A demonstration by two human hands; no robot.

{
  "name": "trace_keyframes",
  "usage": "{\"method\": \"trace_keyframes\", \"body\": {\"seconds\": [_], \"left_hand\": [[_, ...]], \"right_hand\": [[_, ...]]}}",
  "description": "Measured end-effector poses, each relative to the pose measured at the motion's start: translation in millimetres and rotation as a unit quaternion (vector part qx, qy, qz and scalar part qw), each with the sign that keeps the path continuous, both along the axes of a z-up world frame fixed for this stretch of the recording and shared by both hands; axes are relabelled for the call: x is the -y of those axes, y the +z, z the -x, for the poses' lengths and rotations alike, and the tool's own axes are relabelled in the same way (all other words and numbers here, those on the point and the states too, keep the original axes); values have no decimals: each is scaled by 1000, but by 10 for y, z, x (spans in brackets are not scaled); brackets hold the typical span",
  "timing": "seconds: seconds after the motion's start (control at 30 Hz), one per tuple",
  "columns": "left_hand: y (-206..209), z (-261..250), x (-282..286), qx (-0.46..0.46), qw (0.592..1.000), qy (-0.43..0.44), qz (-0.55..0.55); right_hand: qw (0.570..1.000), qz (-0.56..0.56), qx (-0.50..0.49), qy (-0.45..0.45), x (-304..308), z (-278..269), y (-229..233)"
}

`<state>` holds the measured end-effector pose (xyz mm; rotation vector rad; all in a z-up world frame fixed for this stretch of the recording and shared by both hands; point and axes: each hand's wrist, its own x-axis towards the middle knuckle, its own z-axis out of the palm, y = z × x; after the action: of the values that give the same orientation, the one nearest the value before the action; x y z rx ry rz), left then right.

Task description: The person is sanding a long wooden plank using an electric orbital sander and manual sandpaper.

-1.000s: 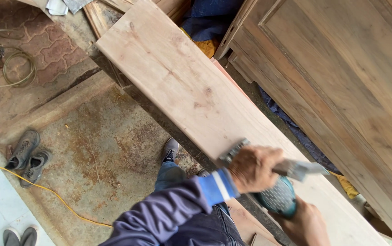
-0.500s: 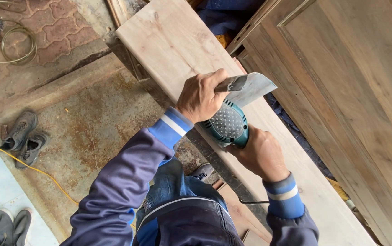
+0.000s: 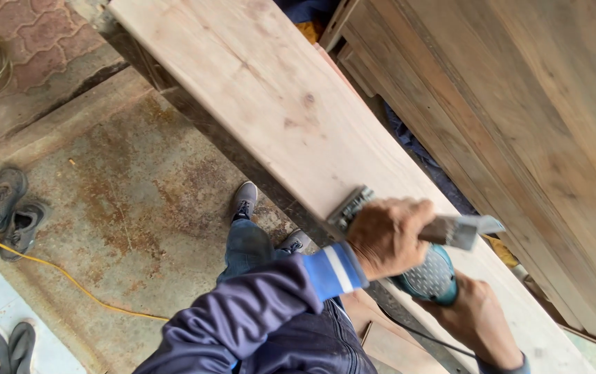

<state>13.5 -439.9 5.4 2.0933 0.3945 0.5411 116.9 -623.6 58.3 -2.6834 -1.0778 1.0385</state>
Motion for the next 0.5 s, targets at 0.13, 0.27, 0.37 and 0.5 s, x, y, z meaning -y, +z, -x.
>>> {"method": "trace_keyframes", "body": {"seconds": [0.13,0.27,0.37,0.5], "left_hand": [[90,-170,677,16,999,-32,-1],[124,-258,1162,30,998,-53,7],[36,-325,1321,34,997,-65,3],[-141,-378,1220,28,996,-79,-4]], "right_hand": [[993,95,15,-71,920,-185,-183],[991,96,6,-96,1554,-243,-284],[986,121,11,-112,1723,-267,-313],[986,116,33,-111,1492,-202,-319]]}}
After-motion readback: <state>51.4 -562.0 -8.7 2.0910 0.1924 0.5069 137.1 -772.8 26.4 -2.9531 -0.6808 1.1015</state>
